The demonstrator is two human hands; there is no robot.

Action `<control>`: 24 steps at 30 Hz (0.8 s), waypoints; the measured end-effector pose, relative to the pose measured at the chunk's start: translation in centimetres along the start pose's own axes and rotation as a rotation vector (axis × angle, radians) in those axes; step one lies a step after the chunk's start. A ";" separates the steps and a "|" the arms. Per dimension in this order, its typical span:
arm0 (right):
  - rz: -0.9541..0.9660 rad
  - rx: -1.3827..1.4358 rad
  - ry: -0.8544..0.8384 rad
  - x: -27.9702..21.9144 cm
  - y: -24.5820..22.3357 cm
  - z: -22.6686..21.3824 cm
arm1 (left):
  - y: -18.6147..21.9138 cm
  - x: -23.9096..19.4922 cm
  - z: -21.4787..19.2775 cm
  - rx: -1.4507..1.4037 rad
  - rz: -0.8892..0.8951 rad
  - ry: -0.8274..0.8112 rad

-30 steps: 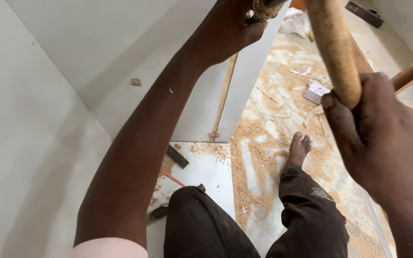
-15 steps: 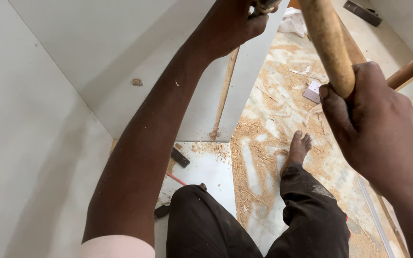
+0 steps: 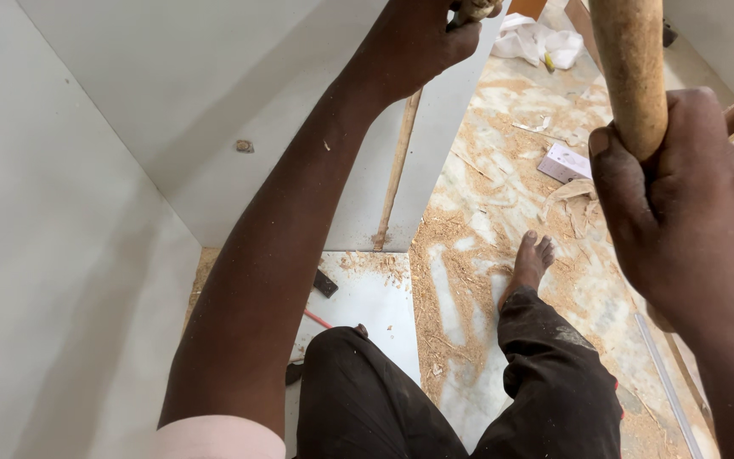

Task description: The person uses a hammer and chisel to remove a wooden strip from the base of a wall. They repeatedly strike the chisel to chip away the wood, creating sawdust on the floor.

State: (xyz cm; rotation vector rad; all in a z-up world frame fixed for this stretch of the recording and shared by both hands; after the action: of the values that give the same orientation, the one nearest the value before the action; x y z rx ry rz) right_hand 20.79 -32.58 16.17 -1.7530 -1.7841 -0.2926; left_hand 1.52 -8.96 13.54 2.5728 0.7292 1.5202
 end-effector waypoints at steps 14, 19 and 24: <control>0.015 -0.083 -0.139 0.3 -0.1 0.7 | -0.1 -1.1 0.1 -0.064 0.106 0.044; -0.092 0.080 -0.029 -0.4 -0.2 0.0 | 0.0 -3.4 0.8 -0.160 0.178 0.089; -0.113 0.032 0.008 -0.8 0.0 -0.7 | 0.6 -3.3 -0.2 -0.109 0.170 0.079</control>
State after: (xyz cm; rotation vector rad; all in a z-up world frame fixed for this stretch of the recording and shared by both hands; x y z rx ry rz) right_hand 20.88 -33.65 16.27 -1.6295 -1.8760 -0.3152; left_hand 0.29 -10.97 11.11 2.5638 0.4296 1.6670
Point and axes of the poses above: each hand's wrist, its own x-axis towards the middle knuckle, its own z-axis out of the palm, y = z × x, the point moved 4 cm from there along x, towards the middle knuckle, and after that the axes turned 5 degrees about z, right-handed, at the moved point
